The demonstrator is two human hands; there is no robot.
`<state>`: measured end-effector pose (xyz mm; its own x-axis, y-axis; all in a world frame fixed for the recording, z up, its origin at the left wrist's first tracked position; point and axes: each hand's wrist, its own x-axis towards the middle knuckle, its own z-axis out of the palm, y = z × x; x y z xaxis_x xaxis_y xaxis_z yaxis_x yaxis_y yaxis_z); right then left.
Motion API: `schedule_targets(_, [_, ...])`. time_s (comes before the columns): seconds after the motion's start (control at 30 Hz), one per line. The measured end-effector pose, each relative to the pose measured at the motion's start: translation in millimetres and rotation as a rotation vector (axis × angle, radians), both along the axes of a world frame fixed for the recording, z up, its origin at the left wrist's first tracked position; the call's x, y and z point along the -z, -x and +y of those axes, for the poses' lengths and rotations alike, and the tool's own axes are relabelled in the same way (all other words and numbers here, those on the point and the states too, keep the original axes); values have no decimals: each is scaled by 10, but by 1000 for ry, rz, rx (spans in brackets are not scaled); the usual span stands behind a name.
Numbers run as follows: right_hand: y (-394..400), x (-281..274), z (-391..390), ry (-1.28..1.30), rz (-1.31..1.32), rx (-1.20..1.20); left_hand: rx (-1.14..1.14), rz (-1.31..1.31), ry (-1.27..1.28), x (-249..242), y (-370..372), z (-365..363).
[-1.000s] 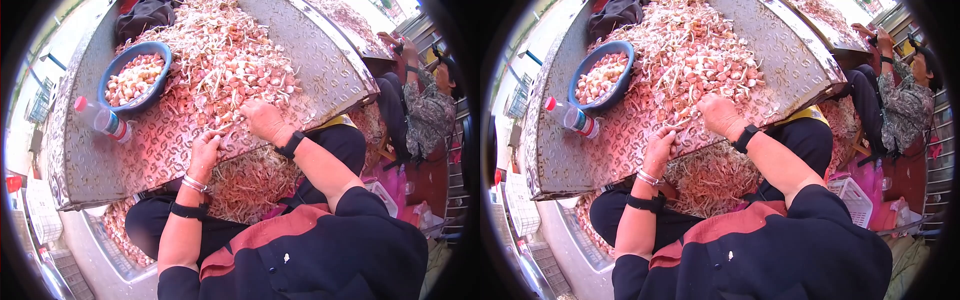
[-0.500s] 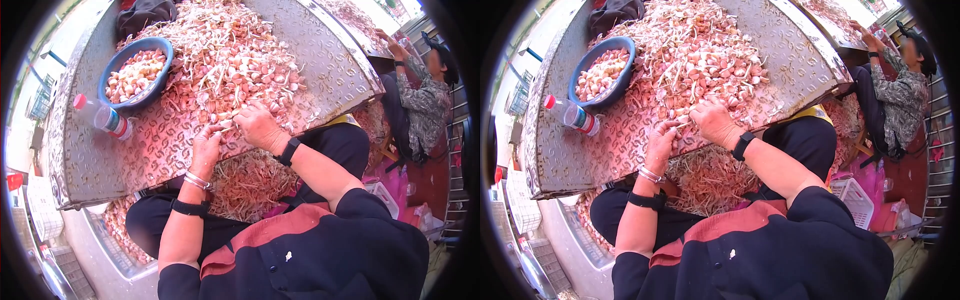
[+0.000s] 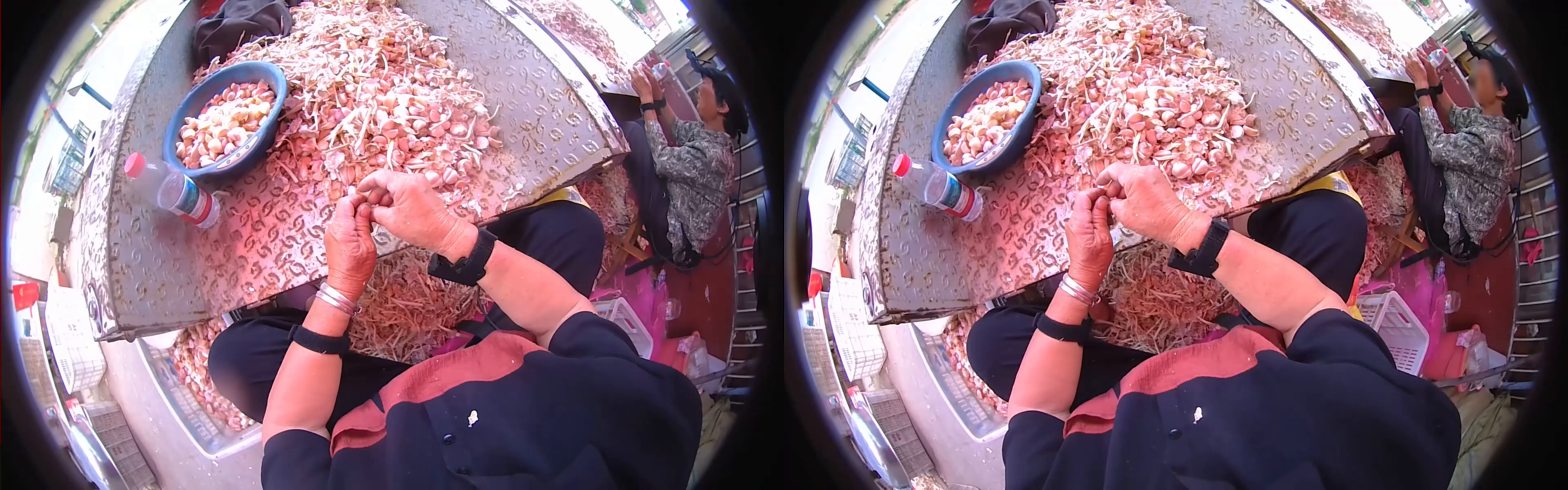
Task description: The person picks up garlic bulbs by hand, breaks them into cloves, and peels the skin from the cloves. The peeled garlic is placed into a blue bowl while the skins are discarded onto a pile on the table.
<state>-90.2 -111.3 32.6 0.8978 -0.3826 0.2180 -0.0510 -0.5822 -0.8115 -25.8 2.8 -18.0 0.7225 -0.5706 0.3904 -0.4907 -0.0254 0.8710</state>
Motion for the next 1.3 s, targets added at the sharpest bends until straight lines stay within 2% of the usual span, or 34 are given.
schedule_targets(0.03, [-4, -35, 27, -96, 29, -2, -2, 1, -1, 33, -15, 3])
schedule_targets(0.1, [1, -15, 33, -194, 57, -2, 106, 584, 233, 119, -64, -15])
schedule_targets(0.13, [5, 55, 5, -289, 47, -24, 153, 837, 213, -54, -57, 42])
schedule_targets(0.17, [19, 99, -14, -386, 38, -44, 154, 837, 213, -105, -63, 68])
schedule_targets(0.23, [110, 127, -31, -345, -3, -62, 281, 1197, 220, -154, -84, 111])
schedule_targets(0.3, [222, 125, -39, -305, -39, -79, 319, 1251, 196, -182, -57, 121])
schedule_targets(0.4, [319, 115, -62, -719, 127, -77, 348, 1345, 156, -202, -10, 92])
schedule_targets(0.53, [459, -2, 86, -892, 115, -243, 273, 1350, 179, -126, -61, 113])
schedule_targets(0.57, [524, -42, 120, -724, 267, -348, 255, 1387, 218, -117, -115, 139])
schedule_targets(0.63, [606, -107, 155, -270, 356, -671, 241, 1423, 257, -112, -178, 152])
schedule_targets(0.67, [607, -120, 151, 64, 350, -592, 256, 1455, 314, -113, -187, 164])
schedule_targets(0.7, [574, 1, 117, 230, 202, -405, 269, 1489, 371, -107, -193, 185])
schedule_targets(0.77, [360, 117, -87, 226, 95, -110, 268, 1481, 376, -47, -213, 193])
schedule_targets(0.8, [254, 126, -155, 228, 92, -108, 259, 1519, 385, -53, -214, 191])
schedule_targets(0.87, [71, 140, -223, 594, 121, -82, 253, 1558, 389, -51, -217, 174])
schedule_targets(0.97, [-97, 365, -235, 741, 155, -170, 211, 1512, 384, -66, -225, 153])
schedule_targets(1.03, [-126, 413, -240, 722, 119, -170, 111, 1397, 256, -98, -223, 127])
schedule_targets(1.17, [-100, 291, -224, 556, 59, -62, 76, 1362, 199, 26, -243, 135])
schedule_targets(1.23, [-50, 158, -183, 265, 36, -115, 89, 1392, 194, 4, -227, 120])
schedule_targets(1.3, [-8, 117, -153, 321, -49, -159, 277, 1480, 188, -123, -192, 119])
